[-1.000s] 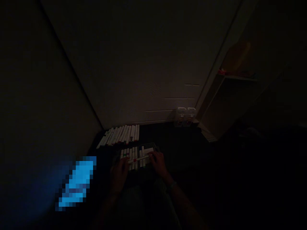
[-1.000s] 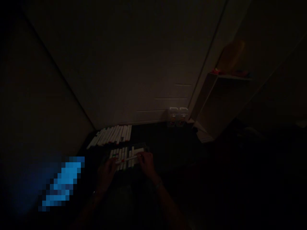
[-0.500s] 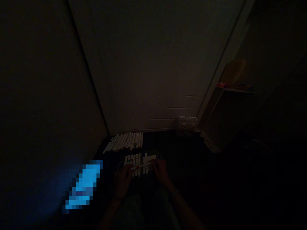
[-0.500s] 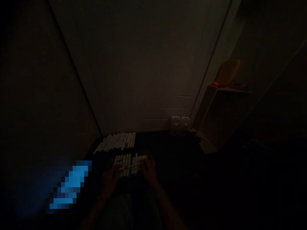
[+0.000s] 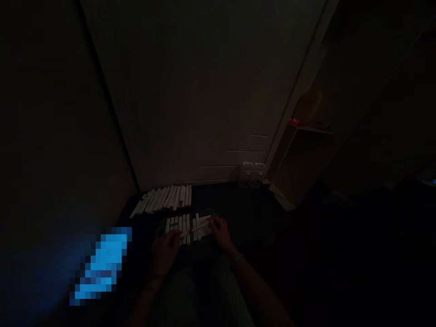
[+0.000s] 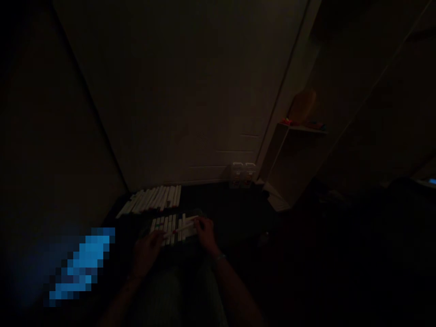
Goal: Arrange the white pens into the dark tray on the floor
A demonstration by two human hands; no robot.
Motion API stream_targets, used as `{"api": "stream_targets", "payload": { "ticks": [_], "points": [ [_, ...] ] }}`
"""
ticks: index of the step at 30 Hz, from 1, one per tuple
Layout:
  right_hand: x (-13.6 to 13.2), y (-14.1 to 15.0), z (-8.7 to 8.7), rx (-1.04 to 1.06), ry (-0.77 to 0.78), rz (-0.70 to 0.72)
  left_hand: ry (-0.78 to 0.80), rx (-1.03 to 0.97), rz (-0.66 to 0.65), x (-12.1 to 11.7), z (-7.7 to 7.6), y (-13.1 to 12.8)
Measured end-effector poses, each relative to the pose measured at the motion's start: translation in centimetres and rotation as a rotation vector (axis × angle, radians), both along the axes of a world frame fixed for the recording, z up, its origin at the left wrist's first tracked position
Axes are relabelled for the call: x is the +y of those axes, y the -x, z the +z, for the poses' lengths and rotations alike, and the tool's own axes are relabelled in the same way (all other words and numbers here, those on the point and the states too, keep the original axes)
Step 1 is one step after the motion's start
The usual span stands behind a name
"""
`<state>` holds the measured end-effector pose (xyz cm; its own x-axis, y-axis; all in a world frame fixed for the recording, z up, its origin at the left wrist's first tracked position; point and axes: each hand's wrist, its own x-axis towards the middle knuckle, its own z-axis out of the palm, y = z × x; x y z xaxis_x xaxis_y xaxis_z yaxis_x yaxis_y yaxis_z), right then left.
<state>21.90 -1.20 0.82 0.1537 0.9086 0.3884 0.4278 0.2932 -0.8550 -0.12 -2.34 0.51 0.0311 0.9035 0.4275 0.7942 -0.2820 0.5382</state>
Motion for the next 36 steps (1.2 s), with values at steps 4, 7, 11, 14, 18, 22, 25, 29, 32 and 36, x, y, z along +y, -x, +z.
{"api": "stream_targets", "payload": {
  "ticks": [4, 7, 11, 14, 18, 22, 25, 29, 32, 36],
  "points": [
    [-0.3, -0.1, 0.8, 0.004, 0.021, -0.003, -0.013, 0.017, 0.012, -0.2, 0.3, -0.4],
    [-0.3, -0.1, 1.1, 0.097, 0.032, 0.029, -0.030, 0.040, 0.023, -0.5, 0.8, -0.7],
    [0.0, -0.7, 1.1, 0.304, 0.059, 0.037, -0.058, 0.088, 0.047, -0.7, 1.3, -1.1],
    [0.1, -1.1, 0.9, 0.352, 0.052, -0.055, -0.099, 0.179, 0.027, -0.8, 1.6, -1.6],
    [0.1, -1.1, 0.8, 0.339, 0.020, -0.083, -0.140, 0.292, -0.007, -1.0, 1.9, -2.4],
    [-0.1, -0.7, 0.8, 0.290, 0.009, -0.040, -0.181, 0.294, -0.012, -1.2, 1.8, -2.4],
    [-0.3, -0.4, 0.8, 0.244, -0.009, -0.005, -0.177, 0.263, 0.032, -1.1, 1.7, -2.0],
    [-0.5, -0.3, 0.9, 0.202, -0.047, 0.017, -0.165, 0.238, 0.072, -1.0, 1.4, -1.7],
    [-0.5, -0.4, 0.9, 0.189, -0.057, 0.017, -0.150, 0.248, 0.050, -0.9, 1.3, -1.9],
    [-0.5, -0.3, 0.7, 0.187, -0.073, 0.006, -0.124, 0.277, 0.061, -0.9, 1.6, -2.2]
  ]
}}
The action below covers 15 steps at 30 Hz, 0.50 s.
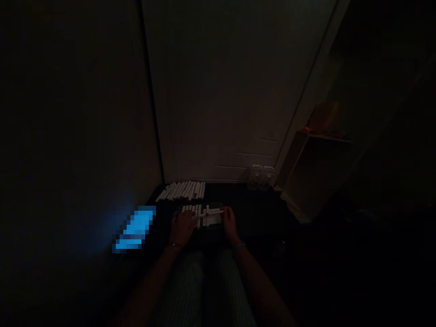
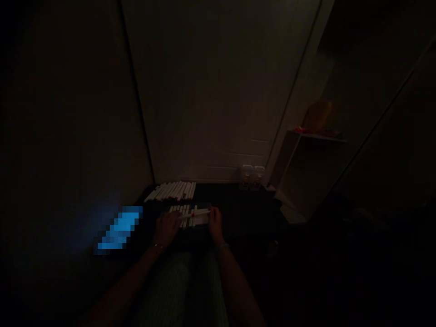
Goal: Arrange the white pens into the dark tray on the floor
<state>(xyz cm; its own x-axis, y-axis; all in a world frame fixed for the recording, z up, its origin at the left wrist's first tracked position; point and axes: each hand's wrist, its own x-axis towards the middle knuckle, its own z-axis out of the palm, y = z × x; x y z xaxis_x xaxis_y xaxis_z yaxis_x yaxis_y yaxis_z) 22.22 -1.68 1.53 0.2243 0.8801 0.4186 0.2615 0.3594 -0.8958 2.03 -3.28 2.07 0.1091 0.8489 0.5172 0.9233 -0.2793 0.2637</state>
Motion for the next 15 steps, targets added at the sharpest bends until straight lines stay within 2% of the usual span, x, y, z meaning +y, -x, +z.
{"api": "stream_targets", "payload": {
  "ticks": [4, 8, 15],
  "points": [
    [0.16, 0.03, -0.42, -0.002, -0.033, 0.012, -0.005, 0.050, 0.012, -0.21, 0.19, -0.21],
    [0.19, 0.14, -0.69, -0.039, -0.036, 0.040, -0.016, 0.125, -0.037, -0.32, -0.07, -0.34],
    [-0.26, 0.40, -0.27, -0.142, -0.030, 0.079, -0.014, 0.210, -0.058, -0.24, -0.31, -0.61]
  ]
}}
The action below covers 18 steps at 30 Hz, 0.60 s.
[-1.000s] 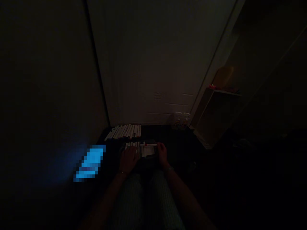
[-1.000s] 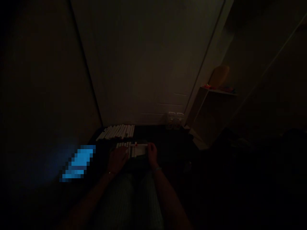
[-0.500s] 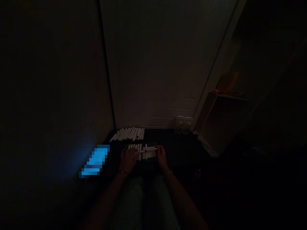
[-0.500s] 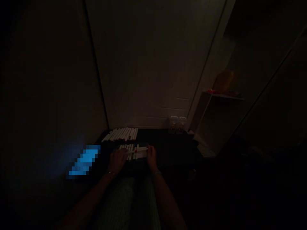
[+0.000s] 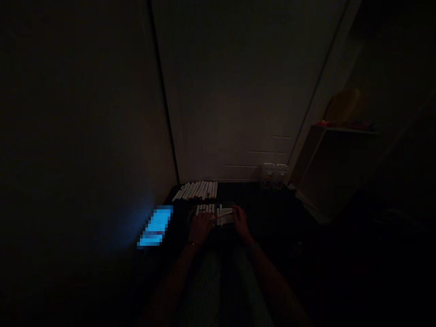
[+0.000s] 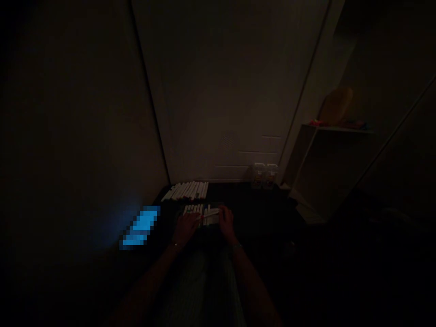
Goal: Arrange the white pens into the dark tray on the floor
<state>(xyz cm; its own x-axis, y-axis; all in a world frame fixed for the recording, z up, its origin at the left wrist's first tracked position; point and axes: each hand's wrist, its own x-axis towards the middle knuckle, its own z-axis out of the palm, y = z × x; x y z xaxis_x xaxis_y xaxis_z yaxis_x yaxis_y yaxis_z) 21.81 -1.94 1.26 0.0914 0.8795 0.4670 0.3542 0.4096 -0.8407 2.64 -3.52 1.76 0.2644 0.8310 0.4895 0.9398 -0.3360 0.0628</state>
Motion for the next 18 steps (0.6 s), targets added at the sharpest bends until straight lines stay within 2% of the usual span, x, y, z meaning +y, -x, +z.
{"api": "stream_targets", "payload": {
  "ticks": [10, 18],
  "points": [
    [0.27, -0.14, -0.11, 0.019, 0.024, -0.016, -0.049, 0.012, -0.056, -0.08, 0.23, -0.01],
    [0.07, -0.09, 0.32, -0.017, 0.031, -0.006, -0.046, 0.028, 0.002, 0.51, -0.25, 0.04]
  ]
}}
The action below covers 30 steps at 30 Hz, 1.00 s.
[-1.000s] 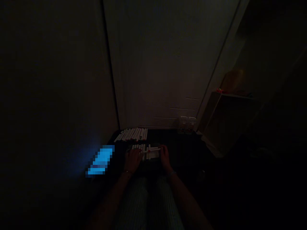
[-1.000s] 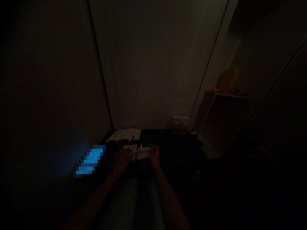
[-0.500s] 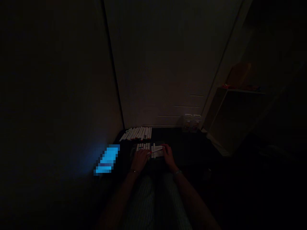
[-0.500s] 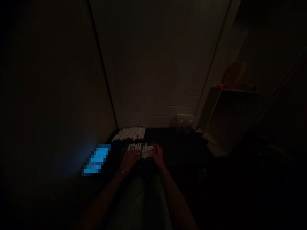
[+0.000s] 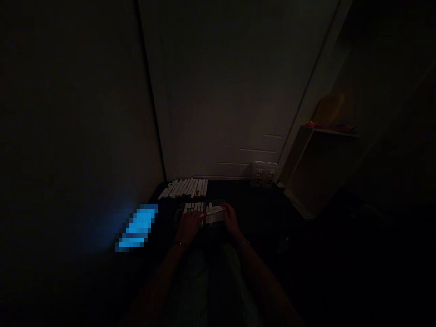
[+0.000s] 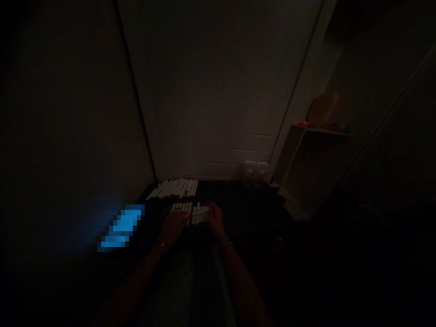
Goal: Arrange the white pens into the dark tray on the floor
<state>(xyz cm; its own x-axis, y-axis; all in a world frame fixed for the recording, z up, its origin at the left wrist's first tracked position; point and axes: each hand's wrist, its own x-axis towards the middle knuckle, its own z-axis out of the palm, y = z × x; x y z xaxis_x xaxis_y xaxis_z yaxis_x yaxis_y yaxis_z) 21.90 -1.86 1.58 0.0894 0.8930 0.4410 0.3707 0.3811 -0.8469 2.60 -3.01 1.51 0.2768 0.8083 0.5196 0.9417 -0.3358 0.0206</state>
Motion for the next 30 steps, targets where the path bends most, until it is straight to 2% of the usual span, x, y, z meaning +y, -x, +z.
{"api": "stream_targets", "payload": {
  "ticks": [5, 13, 20, 30],
  "points": [
    [0.05, -0.19, 0.10, -0.053, -0.011, 0.006, 0.003, 0.032, 0.011, 0.03, 0.02, 0.00],
    [0.37, 0.09, -0.06, -0.188, 0.006, -0.062, 0.016, 0.052, 0.000, 0.33, -0.07, 0.18],
    [0.16, 0.07, 0.18, -0.172, 0.030, -0.072, 0.000, 0.008, -0.013, -0.05, 0.28, 0.20],
    [0.78, -0.01, -0.47, -0.149, 0.043, -0.077, 0.003, -0.003, 0.020, 0.28, 0.07, 0.02]
  ]
}}
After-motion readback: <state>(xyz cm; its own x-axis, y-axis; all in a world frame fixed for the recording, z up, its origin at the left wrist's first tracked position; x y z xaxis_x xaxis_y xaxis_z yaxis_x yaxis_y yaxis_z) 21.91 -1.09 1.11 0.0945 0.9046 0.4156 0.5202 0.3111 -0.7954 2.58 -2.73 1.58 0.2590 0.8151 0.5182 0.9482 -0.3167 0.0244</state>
